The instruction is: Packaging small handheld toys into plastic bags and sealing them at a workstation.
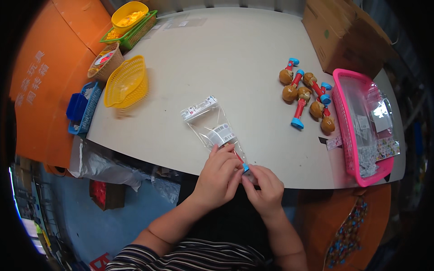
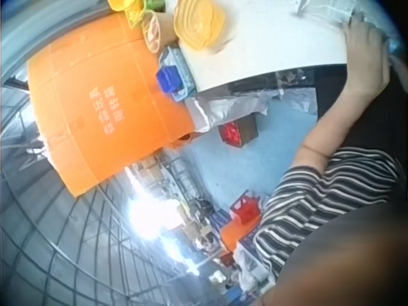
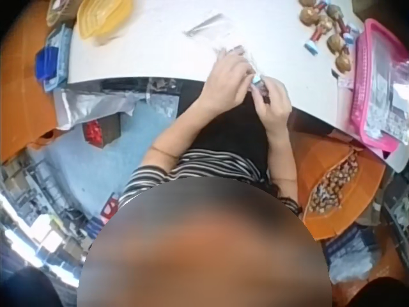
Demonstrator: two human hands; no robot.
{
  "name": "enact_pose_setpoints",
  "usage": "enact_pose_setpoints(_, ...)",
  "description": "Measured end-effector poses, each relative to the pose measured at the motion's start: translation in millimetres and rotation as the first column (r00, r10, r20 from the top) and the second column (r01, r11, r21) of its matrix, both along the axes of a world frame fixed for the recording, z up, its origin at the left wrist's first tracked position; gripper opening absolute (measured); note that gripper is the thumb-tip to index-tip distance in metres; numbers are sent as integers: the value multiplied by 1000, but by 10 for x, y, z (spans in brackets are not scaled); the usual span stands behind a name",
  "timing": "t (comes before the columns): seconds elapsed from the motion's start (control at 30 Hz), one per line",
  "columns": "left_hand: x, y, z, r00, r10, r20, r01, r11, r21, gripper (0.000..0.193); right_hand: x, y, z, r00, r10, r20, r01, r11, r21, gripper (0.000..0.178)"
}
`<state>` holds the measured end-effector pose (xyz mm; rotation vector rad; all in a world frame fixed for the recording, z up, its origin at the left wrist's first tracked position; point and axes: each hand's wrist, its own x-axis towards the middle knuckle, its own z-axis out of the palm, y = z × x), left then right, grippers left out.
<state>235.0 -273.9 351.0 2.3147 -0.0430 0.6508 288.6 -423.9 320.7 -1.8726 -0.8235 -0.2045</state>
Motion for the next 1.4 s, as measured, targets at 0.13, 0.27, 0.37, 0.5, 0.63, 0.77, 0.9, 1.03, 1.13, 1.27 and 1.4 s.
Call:
enact_pose_setpoints(0.13, -24, 34, 1, 1000, 0, -6, 0, 999, -35, 17, 44, 46, 1, 983, -105, 151, 104, 994, 13, 28)
enact_pose_setpoints(0.27, -34, 56, -15, 1000, 13, -16, -14, 998, -61, 17, 119, 69, -65, 986, -130, 107, 135, 990, -45, 32)
enact_pose_setpoints(0.37, -43, 8, -8, 1000, -2, -22, 1, 999, -51, 17, 180, 167, 1, 978, -152, 144, 164, 983, -78, 40)
enact_pose_setpoints(0.5, -82, -38, 4, 999, 2, -38, -2, 1000, -3, 17, 247, 281, 25, 982, -145, 121, 156, 983, -92, 49)
enact_pose_setpoints(0.63, -103, 14, -78, 999, 1, -51, -1, 1000, 7, 20, 207, 331, 83, 994, -90, -62, 82, 989, -124, 53)
enact_pose_setpoints(0.77, -112, 96, -181, 997, 63, -36, -63, 998, 5, 32, 126, 274, 65, 984, -130, -121, 112, 983, -148, 48)
enact_pose_setpoints(0.9, -55, 133, -157, 987, 130, -92, -140, 983, -122, 40, 100, 254, 90, 982, -154, -111, 136, 978, -161, 43)
enact_pose_setpoints(1.03, 25, 154, -243, 996, 84, -31, -88, 982, -166, 26, 122, 312, 32, 980, -172, -103, 156, 977, -148, 42)
enact_pose_setpoints(1.13, -13, 151, -277, 995, 83, -54, -88, 992, -90, 15, 142, 339, 19, 980, -176, -93, 161, 976, -150, 41)
enact_pose_setpoints(1.27, -73, 164, -341, 993, 111, -46, -116, 984, -134, 12, 148, 382, 14, 980, -177, -92, 158, 971, -179, 36)
enact_pose_setpoints(1.4, -169, 232, -249, 977, 182, -108, -191, 978, -83, 15, 113, 309, 164, 957, -164, -240, 123, 977, -177, 29)
